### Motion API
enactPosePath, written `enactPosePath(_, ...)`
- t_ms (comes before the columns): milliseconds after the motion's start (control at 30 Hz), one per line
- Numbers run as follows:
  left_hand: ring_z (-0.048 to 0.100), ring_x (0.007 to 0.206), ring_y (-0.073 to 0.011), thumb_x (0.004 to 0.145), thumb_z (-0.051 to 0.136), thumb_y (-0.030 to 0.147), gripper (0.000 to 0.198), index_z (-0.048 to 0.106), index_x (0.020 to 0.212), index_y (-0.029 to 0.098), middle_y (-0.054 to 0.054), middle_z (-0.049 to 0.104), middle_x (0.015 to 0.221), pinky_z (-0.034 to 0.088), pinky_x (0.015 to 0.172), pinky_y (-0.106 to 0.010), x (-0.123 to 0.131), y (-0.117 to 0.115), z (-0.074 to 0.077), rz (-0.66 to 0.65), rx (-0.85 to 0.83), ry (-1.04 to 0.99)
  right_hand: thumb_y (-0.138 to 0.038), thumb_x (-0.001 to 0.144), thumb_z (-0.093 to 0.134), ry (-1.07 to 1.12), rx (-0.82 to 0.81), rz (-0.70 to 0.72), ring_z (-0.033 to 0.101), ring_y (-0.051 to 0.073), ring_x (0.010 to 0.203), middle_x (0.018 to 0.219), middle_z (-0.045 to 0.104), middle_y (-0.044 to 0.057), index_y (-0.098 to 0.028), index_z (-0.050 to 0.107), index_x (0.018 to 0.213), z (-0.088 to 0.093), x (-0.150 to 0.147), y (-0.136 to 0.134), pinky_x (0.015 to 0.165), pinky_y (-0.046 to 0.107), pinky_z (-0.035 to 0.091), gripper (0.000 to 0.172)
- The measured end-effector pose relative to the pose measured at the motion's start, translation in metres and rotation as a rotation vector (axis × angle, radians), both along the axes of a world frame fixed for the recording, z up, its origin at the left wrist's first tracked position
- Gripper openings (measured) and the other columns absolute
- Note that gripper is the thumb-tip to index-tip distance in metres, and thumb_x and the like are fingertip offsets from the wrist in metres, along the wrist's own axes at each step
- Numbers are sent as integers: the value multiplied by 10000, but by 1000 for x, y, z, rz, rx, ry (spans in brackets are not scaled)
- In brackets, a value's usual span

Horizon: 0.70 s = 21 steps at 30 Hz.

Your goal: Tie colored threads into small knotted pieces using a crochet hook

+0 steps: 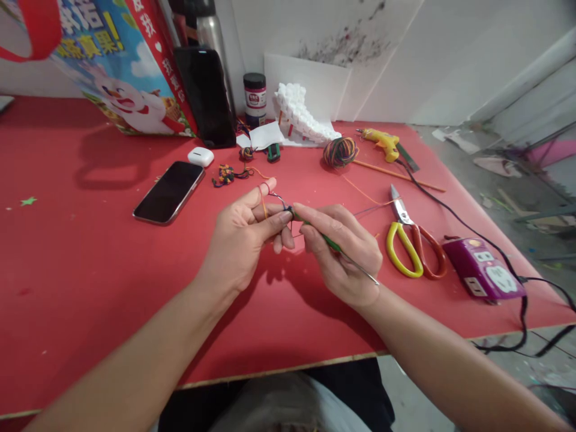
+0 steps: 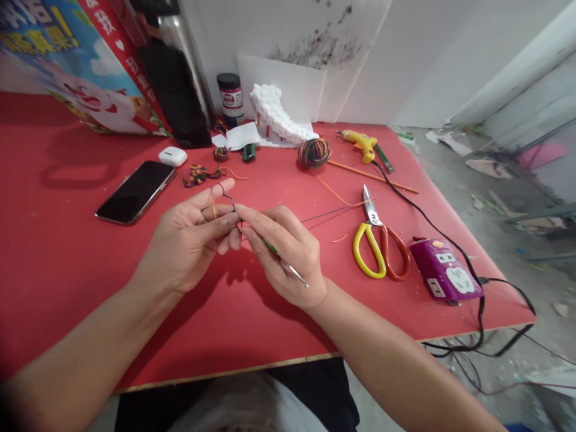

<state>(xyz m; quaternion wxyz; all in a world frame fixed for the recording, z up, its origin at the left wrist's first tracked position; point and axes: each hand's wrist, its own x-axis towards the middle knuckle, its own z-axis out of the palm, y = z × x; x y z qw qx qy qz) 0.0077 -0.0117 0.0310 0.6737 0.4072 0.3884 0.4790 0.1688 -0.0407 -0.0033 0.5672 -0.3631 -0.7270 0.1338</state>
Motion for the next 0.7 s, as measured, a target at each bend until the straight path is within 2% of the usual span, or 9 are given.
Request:
enactPosePath(133, 540, 466, -101, 748, 855, 160, 973, 403, 1603, 53, 33, 673, 579, 385, 462, -214, -6, 3, 7, -27, 17, 15, -185, 1003, 637, 45, -22, 45, 703, 165, 736, 995, 749, 72, -289, 740, 1324, 1, 4, 2, 684, 338, 610, 353)
enactPosePath(267, 561, 463, -106, 718, 860, 126, 1021, 367, 1603, 0, 23, 681, 578, 363, 439, -211, -11, 7, 10, -48, 21, 30, -204, 1015, 629, 153, -134, 111, 654, 149, 651, 935, 758, 51, -310, 771, 1266, 5, 8, 3, 654, 352, 581, 307)
enactPosePath(400, 567, 457, -105, 719, 844, 107, 1025, 351, 1613, 14, -47, 777, 703, 360, 427, -221, -13, 9, 10, -72, 18, 57, -275, 1002, 667, 242, -248, 128, 617, 161, 622, 779, 702, 31, -305, 825, 1149, 9, 16, 6, 623, 357, 548, 217)
enactPosePath(500, 563, 453, -106, 738, 835, 117, 1026, 328, 1625, 25, -91, 815, 788, 346, 413, -228, -14, 10, 10, -98, 17, 73, -355, 981, 698, 304, -332, 139, 598, 167, 617, 765, 691, 38, -305, 848, 1075, 10, 23, 9, 565, 342, 515, 184)
enactPosePath(700, 555, 428, -108, 729, 861, 132, 1108, 247, 1639, -14, -57, 785, 695, 329, 395, -222, -16, 9, 11, -169, 7, 57, -358, 942, 744, 408, -423, 207, 541, 134, 550, 716, 672, 26, -297, 865, 996, 16, 35, 15, 481, 302, 438, 146)
